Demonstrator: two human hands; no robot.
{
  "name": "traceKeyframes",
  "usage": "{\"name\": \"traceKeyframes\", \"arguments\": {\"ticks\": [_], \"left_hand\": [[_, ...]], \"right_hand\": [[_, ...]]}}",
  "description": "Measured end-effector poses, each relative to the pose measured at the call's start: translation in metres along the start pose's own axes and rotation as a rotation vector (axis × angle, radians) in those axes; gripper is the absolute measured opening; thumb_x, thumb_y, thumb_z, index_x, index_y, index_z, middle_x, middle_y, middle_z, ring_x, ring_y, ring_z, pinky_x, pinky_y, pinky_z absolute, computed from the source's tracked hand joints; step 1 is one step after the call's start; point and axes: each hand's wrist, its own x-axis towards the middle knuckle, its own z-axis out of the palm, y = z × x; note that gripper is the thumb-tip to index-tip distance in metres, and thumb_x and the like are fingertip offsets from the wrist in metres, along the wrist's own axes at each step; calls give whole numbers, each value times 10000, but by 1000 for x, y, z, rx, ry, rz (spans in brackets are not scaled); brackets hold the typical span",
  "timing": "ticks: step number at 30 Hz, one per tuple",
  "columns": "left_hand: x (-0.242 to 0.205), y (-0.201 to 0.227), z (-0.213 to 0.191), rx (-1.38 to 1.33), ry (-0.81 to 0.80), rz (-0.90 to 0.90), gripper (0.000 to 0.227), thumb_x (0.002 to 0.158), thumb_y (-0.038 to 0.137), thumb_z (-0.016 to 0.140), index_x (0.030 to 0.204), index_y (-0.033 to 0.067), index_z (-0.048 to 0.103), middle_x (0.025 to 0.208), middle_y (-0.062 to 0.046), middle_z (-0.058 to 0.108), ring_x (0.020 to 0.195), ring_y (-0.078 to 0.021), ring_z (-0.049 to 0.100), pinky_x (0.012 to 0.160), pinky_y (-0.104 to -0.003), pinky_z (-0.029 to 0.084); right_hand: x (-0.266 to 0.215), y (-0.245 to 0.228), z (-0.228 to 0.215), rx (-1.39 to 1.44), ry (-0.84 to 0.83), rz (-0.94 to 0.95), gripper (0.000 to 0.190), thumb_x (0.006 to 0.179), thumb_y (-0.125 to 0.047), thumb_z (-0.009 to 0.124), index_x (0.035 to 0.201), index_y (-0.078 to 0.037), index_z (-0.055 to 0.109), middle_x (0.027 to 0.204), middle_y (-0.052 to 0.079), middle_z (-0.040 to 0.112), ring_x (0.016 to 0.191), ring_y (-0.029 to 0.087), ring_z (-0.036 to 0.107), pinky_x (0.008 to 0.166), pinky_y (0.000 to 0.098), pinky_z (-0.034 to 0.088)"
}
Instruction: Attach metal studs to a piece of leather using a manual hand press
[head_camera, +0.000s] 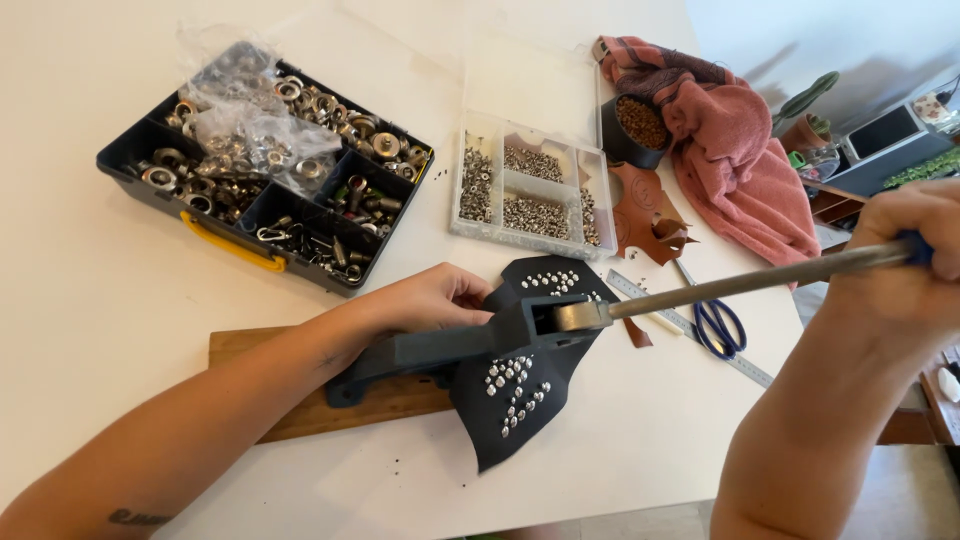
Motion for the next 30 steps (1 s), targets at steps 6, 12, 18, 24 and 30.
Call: {"name": "traceKeyframes", "arguments": {"ticks": [6,12,18,24,30], "left_hand": [[-3,1,0,77,-114,90,329,999,304,618,1192,64,734,1128,68,704,998,-28,601,865,-211,511],[-3,3,2,-12,-119,108,389,996,310,619,1256,33,707,1163,26,721,1006,-54,630,866,-220,530],[1,-3,1,29,-139,99,326,1008,306,617,1136,33,743,1097,42,728,964,-51,636,866,-237,539],[2,-10,-10,129,-98,46,188,967,172,623,908,47,749,922,49,700,831,-28,592,731,-206,456],[-1,6,-9,121,-178,295,342,1023,373,596,908,93,756,1079,-9,536,1035,-84,541,965,-242,391]], "right_hand": [[0,35,13,28,-79,76,472,798,395,400,673,-54,327,513,21,292,471,113,299,509,256,256],[-2,20,-17,-27,-293,27,387,918,222,533,683,-66,425,606,20,396,497,77,314,516,247,255],[-5,30,-24,12,-370,15,385,919,193,539,714,-104,406,625,-13,402,507,57,305,508,239,263],[-8,-16,-41,-265,-375,31,290,1126,-123,495,859,-70,595,663,-74,407,527,16,323,508,178,306],[17,1,16,-950,-382,132,338,1154,-285,434,878,-294,627,635,-215,347,498,-97,250,458,28,241]]}}
